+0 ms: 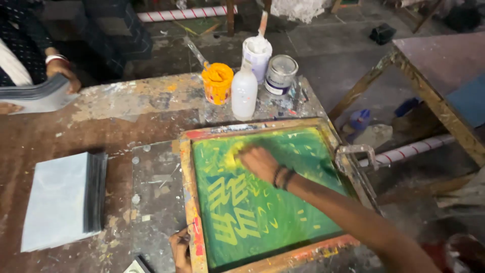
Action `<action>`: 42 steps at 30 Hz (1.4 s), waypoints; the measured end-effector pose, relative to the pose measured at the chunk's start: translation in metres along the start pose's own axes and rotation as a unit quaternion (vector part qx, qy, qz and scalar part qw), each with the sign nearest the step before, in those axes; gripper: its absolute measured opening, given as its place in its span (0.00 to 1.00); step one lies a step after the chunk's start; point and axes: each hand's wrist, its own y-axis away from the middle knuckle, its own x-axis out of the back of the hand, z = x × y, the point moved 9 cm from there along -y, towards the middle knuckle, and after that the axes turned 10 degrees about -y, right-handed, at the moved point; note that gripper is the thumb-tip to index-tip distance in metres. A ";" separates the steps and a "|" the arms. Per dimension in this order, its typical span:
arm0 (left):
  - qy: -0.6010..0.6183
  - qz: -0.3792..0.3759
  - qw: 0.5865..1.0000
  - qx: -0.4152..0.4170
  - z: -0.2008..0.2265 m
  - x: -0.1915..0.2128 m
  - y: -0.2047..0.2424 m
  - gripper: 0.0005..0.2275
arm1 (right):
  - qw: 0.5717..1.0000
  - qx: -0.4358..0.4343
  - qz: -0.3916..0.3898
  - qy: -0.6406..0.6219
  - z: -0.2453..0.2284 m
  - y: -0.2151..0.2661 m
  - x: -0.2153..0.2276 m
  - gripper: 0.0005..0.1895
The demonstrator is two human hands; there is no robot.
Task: The person cleans a green screen printing frame using a yellow cloth. They wipe the surface of the frame to remove residue, occasionally lifting and tilting the frame to access different areas.
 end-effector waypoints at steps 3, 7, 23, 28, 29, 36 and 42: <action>-0.194 0.112 0.974 0.021 0.000 0.009 0.018 0.07 | 0.991 0.109 -0.016 -0.079 -0.022 0.023 0.013 0.10; -0.151 0.083 0.985 0.011 -0.022 0.008 0.030 0.08 | 0.944 -0.018 -0.112 -0.308 0.046 0.018 -0.004 0.11; -0.076 0.028 0.997 0.015 -0.066 0.006 0.060 0.04 | 0.993 0.045 0.032 -0.108 0.053 0.022 0.077 0.28; -0.180 0.041 0.983 0.000 -0.038 0.008 0.052 0.06 | 0.954 0.001 -0.069 -0.293 0.030 0.019 0.059 0.32; -0.174 0.044 0.984 0.003 -0.038 0.007 0.052 0.06 | 0.894 -0.103 -0.127 -0.418 0.028 0.019 0.049 0.35; -0.023 -0.017 0.990 0.135 -0.066 0.002 0.060 0.13 | 0.977 -0.087 -0.090 -0.173 0.036 0.048 0.035 0.20; 0.013 -0.006 0.981 0.192 -0.061 0.000 0.047 0.15 | 0.974 0.039 -0.133 -0.180 -0.001 0.086 0.025 0.15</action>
